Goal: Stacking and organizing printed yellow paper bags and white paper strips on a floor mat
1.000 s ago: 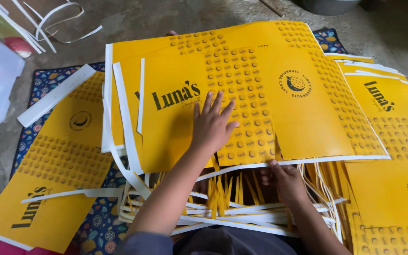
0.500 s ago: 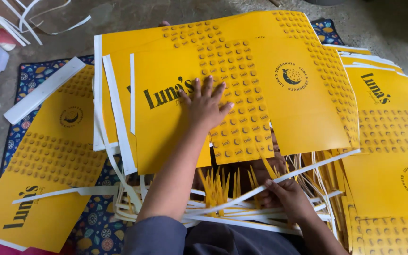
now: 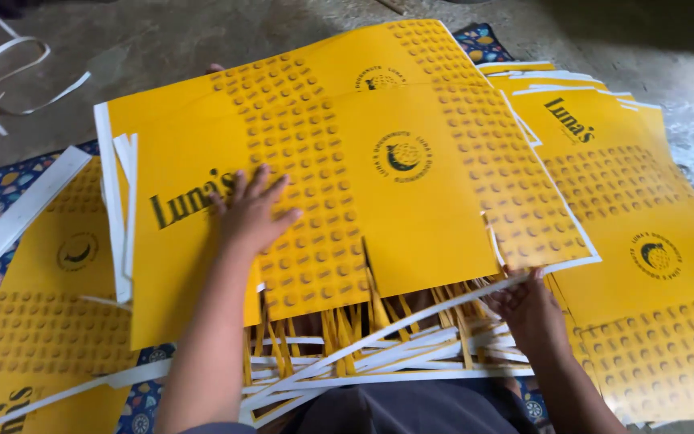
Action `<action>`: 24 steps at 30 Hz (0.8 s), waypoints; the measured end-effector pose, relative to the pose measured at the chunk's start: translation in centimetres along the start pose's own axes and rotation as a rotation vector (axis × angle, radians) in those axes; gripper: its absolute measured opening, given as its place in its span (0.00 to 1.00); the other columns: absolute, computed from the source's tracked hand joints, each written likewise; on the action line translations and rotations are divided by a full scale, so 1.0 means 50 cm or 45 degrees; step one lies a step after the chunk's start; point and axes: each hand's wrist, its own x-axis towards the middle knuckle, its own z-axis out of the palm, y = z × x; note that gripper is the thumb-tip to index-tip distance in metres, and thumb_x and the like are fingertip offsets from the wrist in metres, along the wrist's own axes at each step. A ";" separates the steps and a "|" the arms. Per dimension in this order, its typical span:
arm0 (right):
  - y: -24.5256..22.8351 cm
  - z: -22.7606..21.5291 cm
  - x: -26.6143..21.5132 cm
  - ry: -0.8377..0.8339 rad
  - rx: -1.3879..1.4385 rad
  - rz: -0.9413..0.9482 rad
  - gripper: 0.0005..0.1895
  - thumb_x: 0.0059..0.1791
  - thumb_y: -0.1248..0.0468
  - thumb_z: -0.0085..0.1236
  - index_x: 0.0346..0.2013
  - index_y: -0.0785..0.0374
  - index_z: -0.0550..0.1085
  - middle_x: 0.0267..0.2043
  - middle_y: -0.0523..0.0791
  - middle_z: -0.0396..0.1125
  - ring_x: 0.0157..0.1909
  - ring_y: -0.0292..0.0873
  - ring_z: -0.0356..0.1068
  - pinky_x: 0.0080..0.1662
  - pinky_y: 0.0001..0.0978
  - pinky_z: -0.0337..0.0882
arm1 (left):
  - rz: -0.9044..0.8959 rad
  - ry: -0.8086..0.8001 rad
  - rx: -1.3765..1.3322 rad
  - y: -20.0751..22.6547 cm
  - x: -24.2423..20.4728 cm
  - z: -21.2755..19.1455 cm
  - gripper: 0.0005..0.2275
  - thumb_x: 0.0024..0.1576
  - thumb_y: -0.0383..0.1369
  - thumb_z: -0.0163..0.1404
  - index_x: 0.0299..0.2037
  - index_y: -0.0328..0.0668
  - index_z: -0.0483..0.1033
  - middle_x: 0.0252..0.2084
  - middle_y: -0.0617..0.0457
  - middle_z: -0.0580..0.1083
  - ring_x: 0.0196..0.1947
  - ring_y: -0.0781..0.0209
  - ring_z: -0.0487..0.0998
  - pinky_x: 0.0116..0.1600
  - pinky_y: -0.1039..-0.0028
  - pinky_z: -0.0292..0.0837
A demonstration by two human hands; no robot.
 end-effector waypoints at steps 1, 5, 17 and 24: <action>-0.007 0.006 -0.012 0.011 0.010 -0.007 0.29 0.63 0.40 0.40 0.49 0.61 0.76 0.28 0.46 0.69 0.32 0.44 0.72 0.45 0.51 0.78 | 0.015 0.000 0.007 -0.021 0.013 0.011 0.34 0.57 0.64 0.32 0.76 0.77 0.45 0.82 0.65 0.33 0.80 0.47 0.27 0.73 0.31 0.22; -0.025 0.039 -0.049 0.083 0.063 -0.180 0.14 0.59 0.56 0.53 0.31 0.56 0.69 0.21 0.45 0.65 0.27 0.45 0.73 0.33 0.39 0.77 | -0.101 -0.004 -0.003 -0.075 0.032 0.021 0.32 0.56 0.59 0.44 0.73 0.80 0.53 0.82 0.66 0.38 0.81 0.41 0.28 0.70 0.25 0.19; 0.008 0.086 -0.159 -0.138 -0.243 -0.013 0.14 0.55 0.61 0.56 0.36 0.73 0.75 0.21 0.58 0.69 0.21 0.52 0.69 0.25 0.42 0.70 | -0.007 0.104 0.011 0.104 0.039 0.029 0.40 0.54 0.68 0.31 0.77 0.70 0.41 0.81 0.56 0.32 0.79 0.38 0.27 0.67 0.21 0.20; -0.013 0.003 -0.157 -0.017 -0.356 0.103 0.19 0.56 0.67 0.51 0.55 0.81 0.76 0.32 0.61 0.71 0.28 0.51 0.70 0.34 0.44 0.76 | 0.003 0.089 -0.018 0.113 0.059 0.051 0.41 0.54 0.69 0.24 0.78 0.70 0.37 0.82 0.58 0.30 0.78 0.37 0.23 0.68 0.24 0.21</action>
